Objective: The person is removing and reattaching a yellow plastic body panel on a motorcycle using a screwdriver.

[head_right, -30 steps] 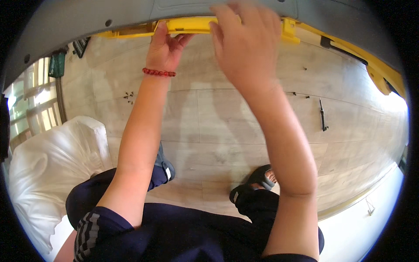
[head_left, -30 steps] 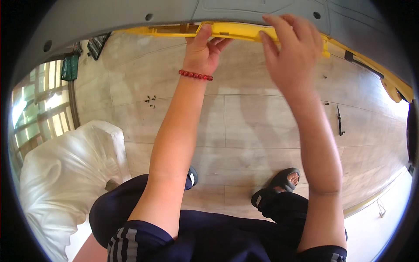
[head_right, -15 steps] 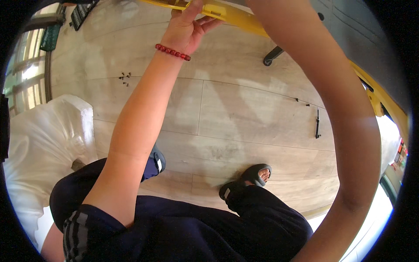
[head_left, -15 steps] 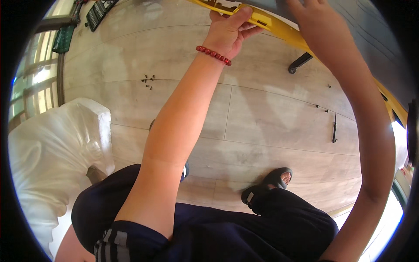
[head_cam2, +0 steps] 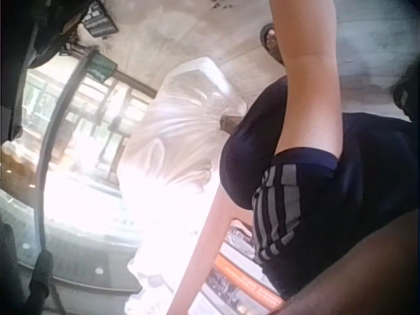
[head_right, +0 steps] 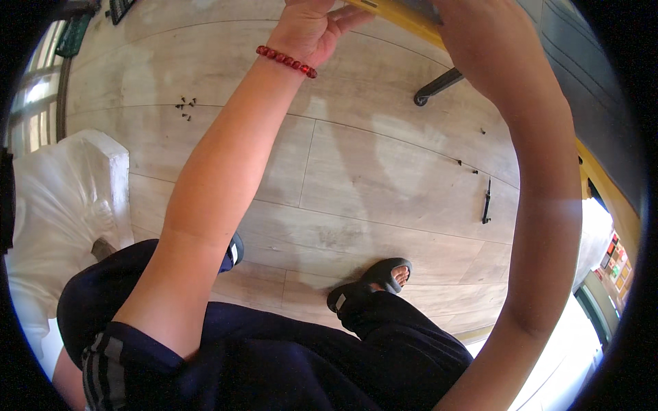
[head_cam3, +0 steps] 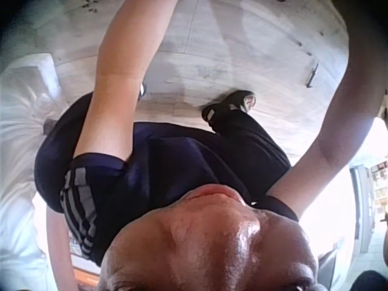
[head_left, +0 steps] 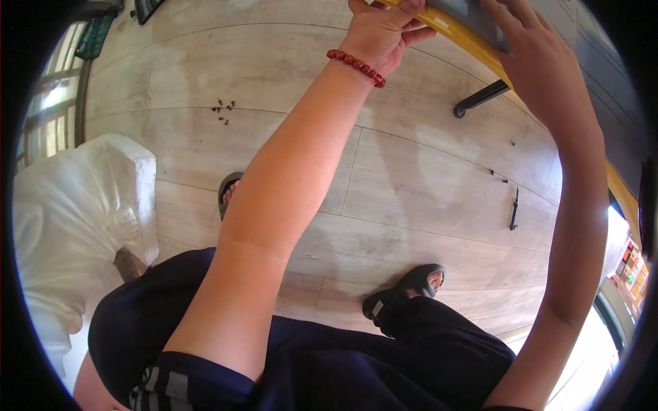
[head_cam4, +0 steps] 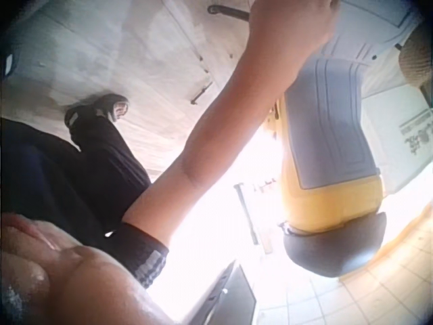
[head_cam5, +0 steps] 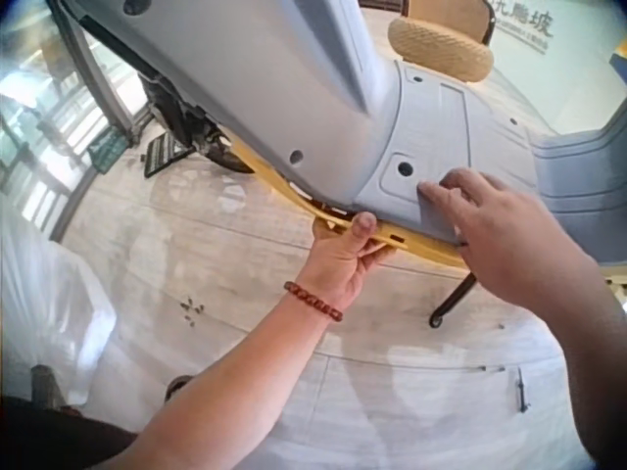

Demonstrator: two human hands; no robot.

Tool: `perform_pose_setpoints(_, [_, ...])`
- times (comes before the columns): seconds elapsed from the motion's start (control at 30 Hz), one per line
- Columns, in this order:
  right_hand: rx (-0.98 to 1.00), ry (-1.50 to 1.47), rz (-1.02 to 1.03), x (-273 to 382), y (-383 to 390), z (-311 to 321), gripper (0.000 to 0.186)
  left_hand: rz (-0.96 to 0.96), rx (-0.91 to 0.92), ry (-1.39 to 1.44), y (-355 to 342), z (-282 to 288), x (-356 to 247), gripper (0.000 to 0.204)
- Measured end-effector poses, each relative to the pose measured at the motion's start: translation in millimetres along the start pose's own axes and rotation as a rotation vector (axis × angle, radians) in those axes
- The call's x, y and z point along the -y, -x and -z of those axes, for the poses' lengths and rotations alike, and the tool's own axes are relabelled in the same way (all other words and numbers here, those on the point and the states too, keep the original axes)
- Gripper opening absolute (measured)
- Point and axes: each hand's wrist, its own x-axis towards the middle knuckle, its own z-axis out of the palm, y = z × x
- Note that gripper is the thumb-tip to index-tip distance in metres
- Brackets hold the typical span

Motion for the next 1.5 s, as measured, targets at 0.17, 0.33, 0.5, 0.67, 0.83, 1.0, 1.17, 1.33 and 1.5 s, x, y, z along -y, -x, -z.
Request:
perform_pose_setpoints(0.17, [-0.070, 0.095, 0.016, -0.6, 2.6, -20.4, 0.066, -0.019, -0.030, -0.008, -4.0, 1.2, 4.6, 0.056])
perform_pose_setpoints(0.33, [-0.273, -0.081, 0.026, -3.0, 3.6, -49.5, 0.068, 0.020, 0.003, -0.053, -4.9, 2.1, -0.3, 0.063])
perform_pose_setpoints(0.5, [-0.352, -0.024, 0.054, -8.3, 4.3, -57.2, 0.065, -0.002, -0.004, 0.000, 5.1, 1.3, 3.8, 0.060])
perform_pose_setpoints(0.67, [-0.439, -0.101, 0.063, -3.2, -1.1, -60.6, 0.063, 0.057, -0.012, -0.038, 0.7, 7.0, 4.9, 0.058])
perform_pose_setpoints(0.83, [-0.357, -0.085, 0.041, -11.0, -7.8, -66.1, 0.060, 0.033, -0.004, -0.081, -8.0, 12.7, 7.9, 0.056])
perform_pose_setpoints(1.0, [-0.502, -0.109, 0.085, -14.6, -10.0, -77.1, 0.059, 0.017, -0.078, -0.082, -11.0, 9.4, 13.1, 0.058])
perform_pose_setpoints(1.17, [-0.513, -0.166, 0.108, -15.1, -11.7, -83.9, 0.056, 0.055, -0.034, -0.110, -11.7, 5.5, 7.3, 0.060])
perform_pose_setpoints(1.33, [-0.574, -0.195, 0.129, -15.2, -10.8, -87.1, 0.053, 0.028, -0.148, -0.119, -9.3, 3.0, 10.7, 0.056])
perform_pose_setpoints(1.5, [-0.629, -0.206, 0.161, -19.7, -11.6, -92.5, 0.050, -0.015, -0.139, -0.090, -6.3, 6.0, 18.9, 0.049])
